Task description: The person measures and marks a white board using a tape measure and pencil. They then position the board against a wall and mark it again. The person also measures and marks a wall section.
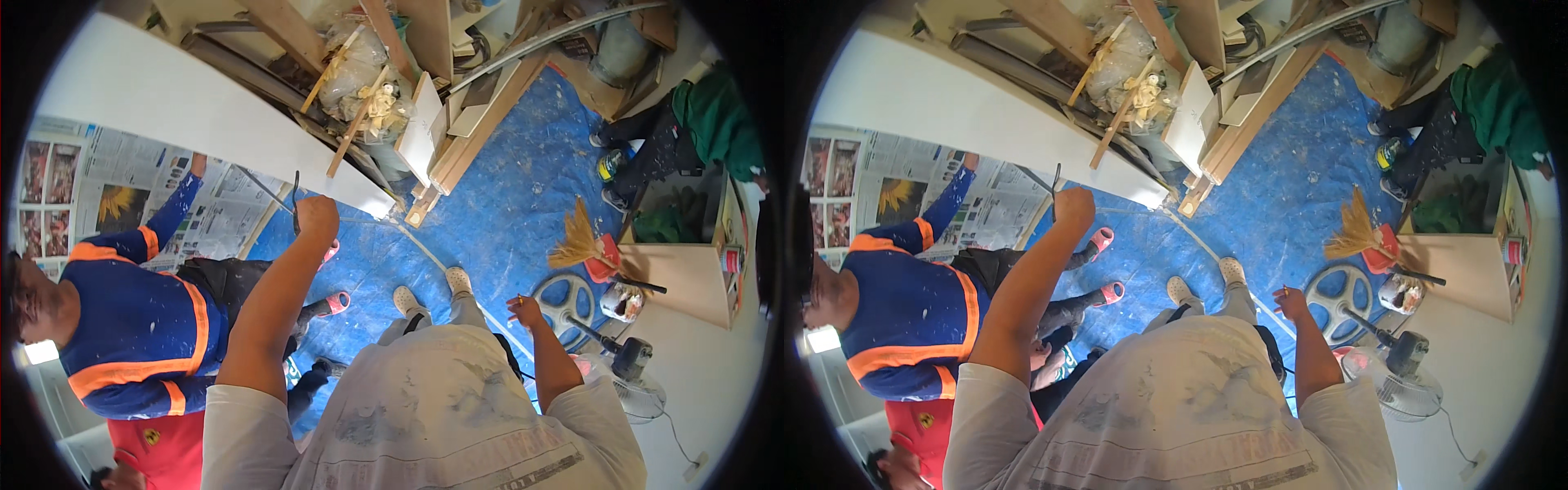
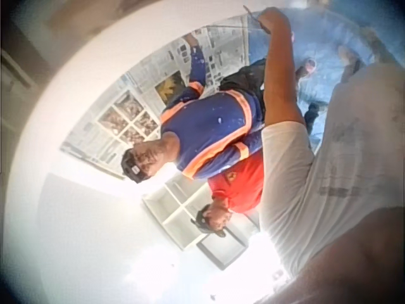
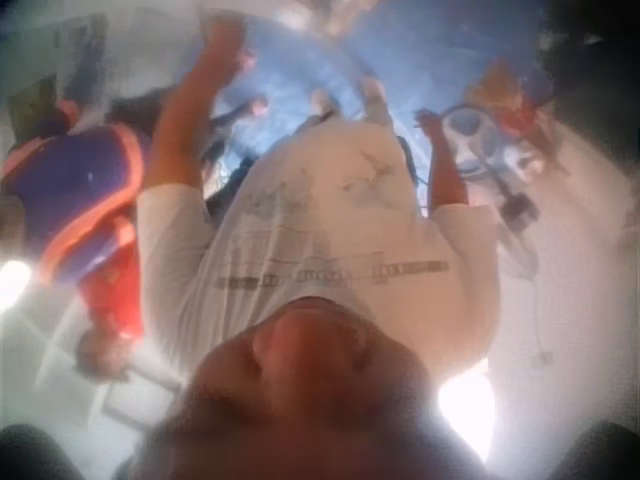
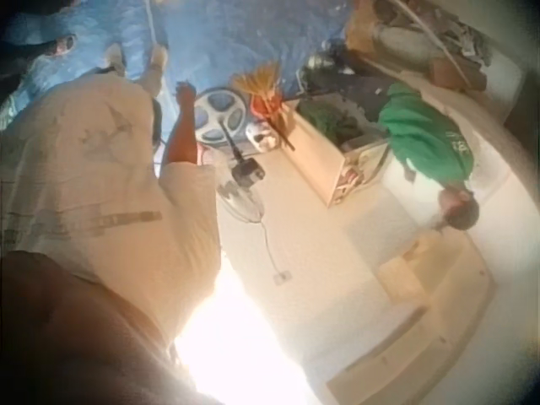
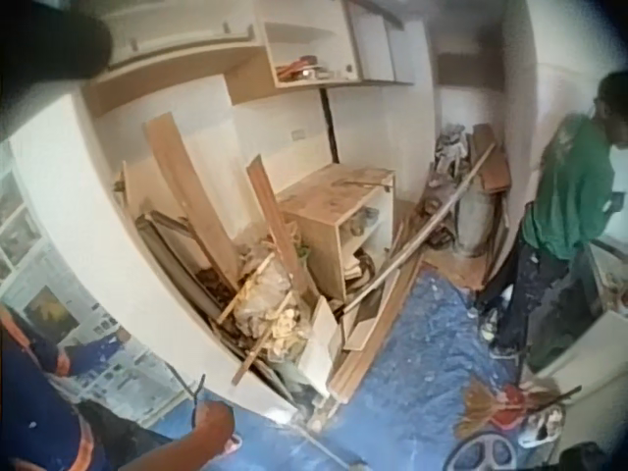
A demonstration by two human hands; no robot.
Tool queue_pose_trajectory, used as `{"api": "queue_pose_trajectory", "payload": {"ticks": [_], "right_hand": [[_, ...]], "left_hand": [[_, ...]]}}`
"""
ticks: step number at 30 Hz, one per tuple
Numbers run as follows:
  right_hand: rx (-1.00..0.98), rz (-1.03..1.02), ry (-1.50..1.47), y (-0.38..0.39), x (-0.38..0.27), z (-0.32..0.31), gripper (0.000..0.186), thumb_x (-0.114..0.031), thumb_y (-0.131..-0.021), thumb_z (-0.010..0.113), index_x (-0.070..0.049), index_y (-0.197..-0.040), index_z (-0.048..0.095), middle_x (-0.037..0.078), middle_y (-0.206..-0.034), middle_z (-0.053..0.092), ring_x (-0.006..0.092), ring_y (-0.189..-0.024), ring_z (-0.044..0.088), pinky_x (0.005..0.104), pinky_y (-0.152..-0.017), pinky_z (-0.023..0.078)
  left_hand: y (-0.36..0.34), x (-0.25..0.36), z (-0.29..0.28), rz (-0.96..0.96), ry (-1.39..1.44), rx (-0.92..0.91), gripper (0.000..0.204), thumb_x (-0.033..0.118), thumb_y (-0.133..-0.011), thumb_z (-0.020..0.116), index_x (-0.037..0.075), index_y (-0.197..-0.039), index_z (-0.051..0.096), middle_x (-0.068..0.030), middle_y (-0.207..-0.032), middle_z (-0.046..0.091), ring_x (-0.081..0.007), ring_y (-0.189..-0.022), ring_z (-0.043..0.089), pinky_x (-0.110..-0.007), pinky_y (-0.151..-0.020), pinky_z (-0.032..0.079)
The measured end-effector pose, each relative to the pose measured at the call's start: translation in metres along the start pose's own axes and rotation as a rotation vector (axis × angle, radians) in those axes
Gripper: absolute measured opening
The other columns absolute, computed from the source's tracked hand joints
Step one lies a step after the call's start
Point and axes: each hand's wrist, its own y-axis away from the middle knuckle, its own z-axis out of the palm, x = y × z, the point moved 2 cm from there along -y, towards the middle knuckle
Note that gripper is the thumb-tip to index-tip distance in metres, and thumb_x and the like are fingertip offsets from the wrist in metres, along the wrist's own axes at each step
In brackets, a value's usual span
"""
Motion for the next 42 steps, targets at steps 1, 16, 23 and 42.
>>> {"api": "queue_pose_trajectory", "payload": {"ticks": [1, 16, 23, 42], "right_hand": [[0.004, 0.015, -0.003, 0.005, 0.008, -0.007, 0.026, 0.002, -0.085, 0.070, 0.006, -0.111, 0.072, 0.016, -0.098, 0.071, 0.0267, -0.085, 0.071, 0.0421, -0.066, 0.066], [0.117, -0.099, -0.027, -0.014, -0.038, 0.098, 0.018, -0.008, -0.090, 0.062, 0.000, -0.101, 0.074, 0.011, -0.093, 0.074, 0.0260, -0.079, 0.071, 0.0397, -0.061, 0.061], [-0.090, -0.504, 0.924, -0.063, -0.207, 0.370, 0.070, -0.001, -0.080, 0.061, -0.018, -0.148, 0.055, 0.022, -0.117, 0.071, 0.0412, -0.107, 0.069, 0.0477, -0.088, 0.056], [-0.118, -0.282, 1.358, -0.133, -0.303, 0.505, 0.088, -0.008, -0.087, 0.064, -0.014, -0.164, 0.023, 0.016, -0.123, 0.072, 0.0344, -0.110, 0.071, 0.0483, -0.087, 0.058]], "left_hand": [[-0.005, 0.005, -0.006, 0.001, -0.026, 0.007, 0.019, 0.020, -0.093, 0.063, 0.014, -0.096, 0.081, -0.0095, -0.098, 0.079, -0.0239, -0.095, 0.077, -0.036, -0.076, 0.059], [0.020, -0.030, 0.127, 0.085, 0.128, 0.025, 0.018, 0.025, -0.088, 0.067, 0.013, -0.093, 0.081, -0.0116, -0.101, 0.079, -0.0286, -0.093, 0.077, -0.039, -0.075, 0.059], [0.109, -0.069, 0.298, 0.067, 0.465, -0.384, 0.027, 0.025, -0.087, 0.067, 0.007, -0.102, 0.079, -0.0187, -0.111, 0.076, -0.0336, -0.104, 0.074, -0.045, -0.083, 0.060], [0.298, -0.079, 0.460, -0.325, 0.823, -0.975, 0.040, 0.022, -0.086, 0.061, -0.007, -0.112, 0.072, -0.0314, -0.122, 0.068, -0.0452, -0.117, 0.066, -0.050, -0.100, 0.053]]}}
